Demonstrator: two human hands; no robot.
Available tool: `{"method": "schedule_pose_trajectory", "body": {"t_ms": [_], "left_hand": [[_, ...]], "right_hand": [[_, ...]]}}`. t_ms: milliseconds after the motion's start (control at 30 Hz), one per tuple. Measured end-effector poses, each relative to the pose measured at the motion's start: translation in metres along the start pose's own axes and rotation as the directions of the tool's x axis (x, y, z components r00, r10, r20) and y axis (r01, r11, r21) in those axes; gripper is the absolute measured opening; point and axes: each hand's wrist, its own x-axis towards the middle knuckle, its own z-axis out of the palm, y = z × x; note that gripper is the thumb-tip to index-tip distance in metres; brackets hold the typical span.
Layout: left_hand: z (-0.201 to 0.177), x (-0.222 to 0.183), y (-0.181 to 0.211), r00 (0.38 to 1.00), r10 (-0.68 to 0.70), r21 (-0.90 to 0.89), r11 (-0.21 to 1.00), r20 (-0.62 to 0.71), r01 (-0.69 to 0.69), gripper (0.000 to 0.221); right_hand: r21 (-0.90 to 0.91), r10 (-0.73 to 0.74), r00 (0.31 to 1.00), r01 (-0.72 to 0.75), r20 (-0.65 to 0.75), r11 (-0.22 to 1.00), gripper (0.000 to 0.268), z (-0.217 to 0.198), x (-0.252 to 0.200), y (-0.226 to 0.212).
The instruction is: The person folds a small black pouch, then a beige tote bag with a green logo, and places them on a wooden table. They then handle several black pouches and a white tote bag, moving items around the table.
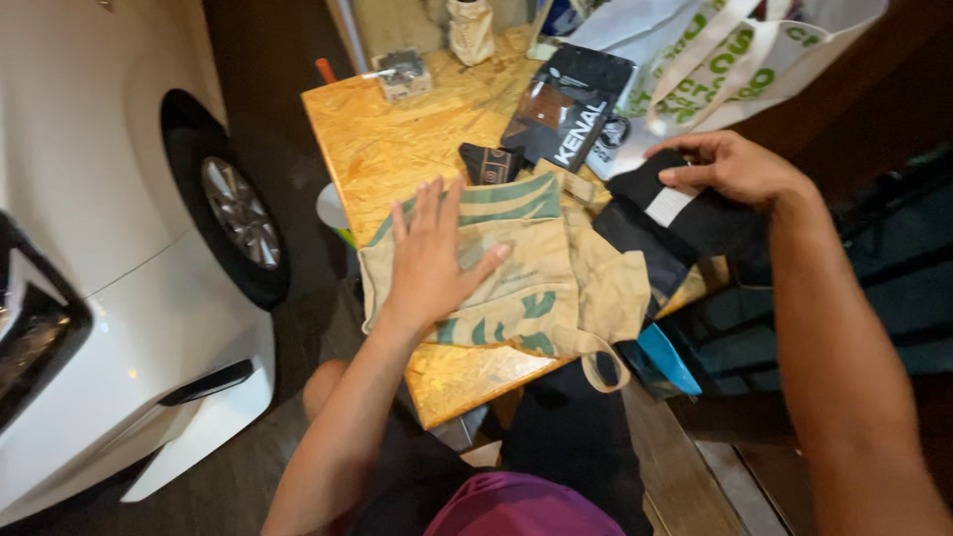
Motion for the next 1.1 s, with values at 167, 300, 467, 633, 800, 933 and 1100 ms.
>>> {"method": "schedule_pose_trajectory", "body": {"t_ms": [167, 300, 467, 633, 800, 933, 1100], "left_hand": [[-0.048, -0.009, -0.039, 0.987, -0.116, 0.137, 0.982, -0.108, 0.13, 0.098], [-0.071, -0.043, -0.068, 0.883, -0.466, -0.088, 0.879, 0.057, 0.469, 0.094], [-0.048, -0.103, -0.07, 0.895, -0.443, -0.251, 0.861, 0.052, 0.441, 0.054], [-0.054, -0.114, -0.071, 0.852, -0.514, -0.591, 0.721, -0.105, 0.362, 0.02], [-0.121, -0.069, -0.049, 0.85, -0.268, -0.754, 0.624, -0.453, -0.205, 0.023], [-0.159, -0.054, -0.03, 0.894, -0.118, -0.728, 0.631, -0.432, -0.269, 0.017], [-0.112, -0.038, -0.054, 0.974, -0.086, -0.836, 0.532, -0.212, -0.135, 0.042]], "right_hand": [[-0.808, -0.268, 0.926, -0.062, -0.265, 0.585, 0.053, 0.023, -0.025, -0.042], [-0.499, -0.109, 0.974, -0.006, -0.201, 0.867, 0.045, 0.099, -0.06, -0.075], [-0.792, -0.477, 0.874, 0.351, 0.087, 0.499, 0.035, 0.177, -0.054, -0.1], [-0.159, -0.554, 0.832, 0.542, -0.04, 0.825, 0.019, 0.161, -0.049, -0.118], [0.099, -0.574, 0.789, 0.603, -0.219, 0.792, 0.038, 0.133, -0.078, -0.172], [0.035, -0.67, 0.736, 0.676, -0.097, 0.736, 0.022, 0.111, -0.101, -0.208], [0.132, -0.45, 0.868, 0.481, -0.21, 0.867, 0.042, 0.103, -0.074, -0.192]]}}
